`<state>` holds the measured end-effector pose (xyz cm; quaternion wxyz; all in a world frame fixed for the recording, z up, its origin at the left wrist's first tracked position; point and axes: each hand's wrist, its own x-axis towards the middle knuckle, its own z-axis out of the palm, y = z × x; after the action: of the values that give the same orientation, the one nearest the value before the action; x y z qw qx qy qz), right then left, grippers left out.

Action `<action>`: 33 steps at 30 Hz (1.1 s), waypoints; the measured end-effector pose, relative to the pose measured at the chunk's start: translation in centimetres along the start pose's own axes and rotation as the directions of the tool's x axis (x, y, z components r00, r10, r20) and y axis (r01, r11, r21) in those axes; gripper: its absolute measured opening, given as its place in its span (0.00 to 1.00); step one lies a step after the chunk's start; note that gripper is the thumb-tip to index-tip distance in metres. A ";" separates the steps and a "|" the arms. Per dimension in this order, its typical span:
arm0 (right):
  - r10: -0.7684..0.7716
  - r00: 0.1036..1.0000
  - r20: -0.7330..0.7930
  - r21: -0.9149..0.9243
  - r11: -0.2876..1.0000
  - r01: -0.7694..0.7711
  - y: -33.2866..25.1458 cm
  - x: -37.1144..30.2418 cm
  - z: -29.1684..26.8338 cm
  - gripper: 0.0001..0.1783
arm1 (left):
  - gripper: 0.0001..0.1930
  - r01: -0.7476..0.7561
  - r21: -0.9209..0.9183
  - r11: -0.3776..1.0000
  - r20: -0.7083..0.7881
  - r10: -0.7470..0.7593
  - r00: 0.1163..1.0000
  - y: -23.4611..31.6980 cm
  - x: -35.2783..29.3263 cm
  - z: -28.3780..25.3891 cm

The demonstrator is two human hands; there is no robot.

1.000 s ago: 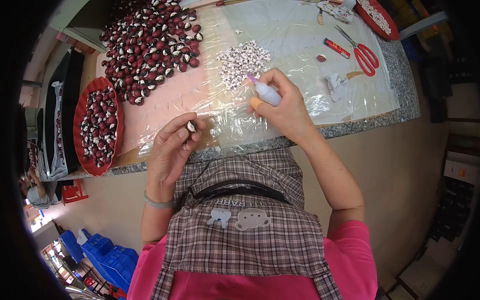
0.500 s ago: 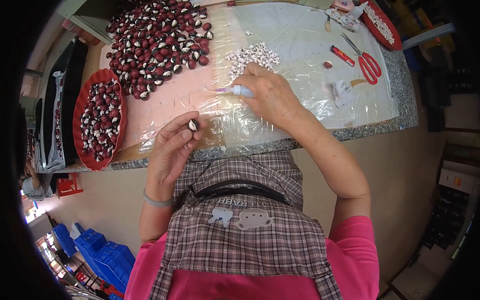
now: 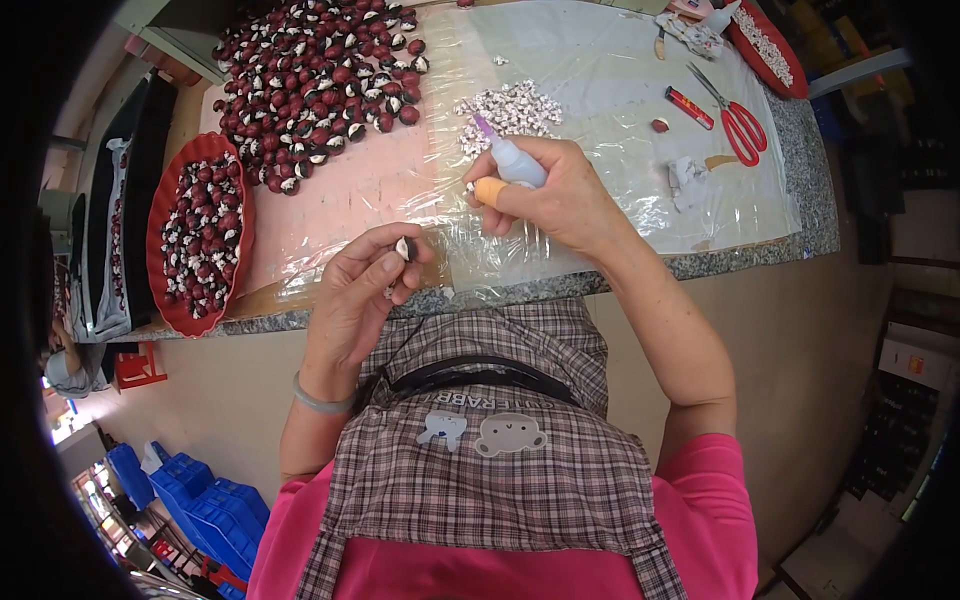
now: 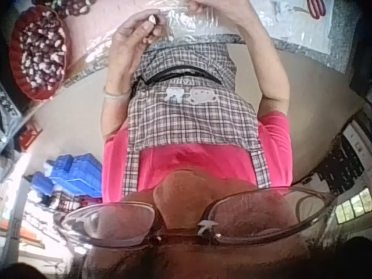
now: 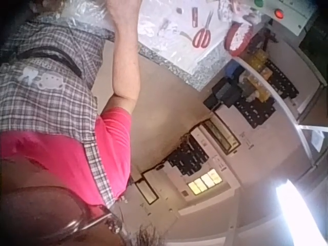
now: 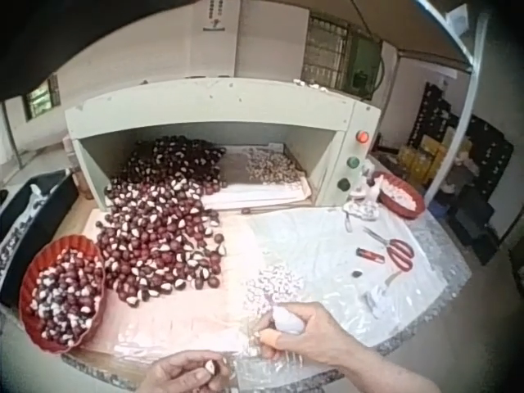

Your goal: Gluing small white components onto the heads of toy figurines at a factory workbench.

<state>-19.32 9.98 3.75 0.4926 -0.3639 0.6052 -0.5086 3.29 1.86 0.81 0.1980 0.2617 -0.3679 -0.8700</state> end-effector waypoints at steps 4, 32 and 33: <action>0.000 1.000 0.009 0.245 0.970 -0.002 0.6 -1.7 0.8 0.07 | 0.15 -0.014 0.090 0.996 0.074 0.008 0.997 -0.4 0.3 1.1; 0.096 0.977 -0.192 0.174 0.983 -0.062 2.4 -5.5 3.9 0.05 | 0.14 -0.427 0.826 0.369 0.262 0.420 0.869 -2.0 0.5 3.4; 0.097 0.977 -0.191 0.175 0.982 -0.063 2.5 -5.5 4.0 0.05 | 0.15 -0.438 0.824 0.359 0.270 0.430 0.861 -2.0 0.5 3.4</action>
<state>-13.95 14.67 2.58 0.4788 -0.2436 0.6205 -0.5713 0.58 4.74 1.16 0.2597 0.2149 -0.8089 -0.4817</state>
